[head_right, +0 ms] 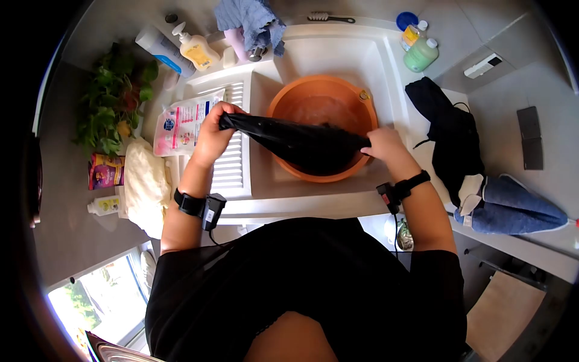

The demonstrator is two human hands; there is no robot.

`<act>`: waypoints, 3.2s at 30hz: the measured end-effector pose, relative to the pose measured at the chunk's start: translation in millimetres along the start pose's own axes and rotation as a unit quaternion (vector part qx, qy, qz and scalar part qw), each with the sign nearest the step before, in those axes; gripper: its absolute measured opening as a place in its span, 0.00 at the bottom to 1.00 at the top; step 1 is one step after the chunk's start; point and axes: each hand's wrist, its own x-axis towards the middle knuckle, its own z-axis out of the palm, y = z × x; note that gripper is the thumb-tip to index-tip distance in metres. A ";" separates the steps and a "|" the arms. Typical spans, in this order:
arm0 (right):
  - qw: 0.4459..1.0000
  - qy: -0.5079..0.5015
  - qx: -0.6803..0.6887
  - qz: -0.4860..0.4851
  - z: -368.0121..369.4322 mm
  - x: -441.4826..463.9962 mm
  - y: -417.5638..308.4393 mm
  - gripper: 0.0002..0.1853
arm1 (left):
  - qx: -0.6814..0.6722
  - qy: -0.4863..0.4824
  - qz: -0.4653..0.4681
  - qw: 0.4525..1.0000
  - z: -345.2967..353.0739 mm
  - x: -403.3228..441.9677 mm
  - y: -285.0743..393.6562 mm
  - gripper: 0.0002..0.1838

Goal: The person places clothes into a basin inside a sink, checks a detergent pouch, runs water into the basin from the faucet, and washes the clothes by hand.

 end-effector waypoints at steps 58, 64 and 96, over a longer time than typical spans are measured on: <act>0.623 0.078 0.775 0.064 30.2 -115.0 2.4 0.25 | 0.045 -0.293 -0.259 0.919 -3.8 -19.0 -19.8 0.24; 0.546 0.261 0.796 0.008 -5.4 -113.9 10.9 0.23 | 0.342 -0.254 0.003 0.905 1.3 3.1 35.4 0.24; 0.560 0.148 0.795 0.177 -17.2 -92.6 -39.8 0.22 | 0.168 -0.218 -0.128 0.953 34.0 -0.6 -21.2 0.20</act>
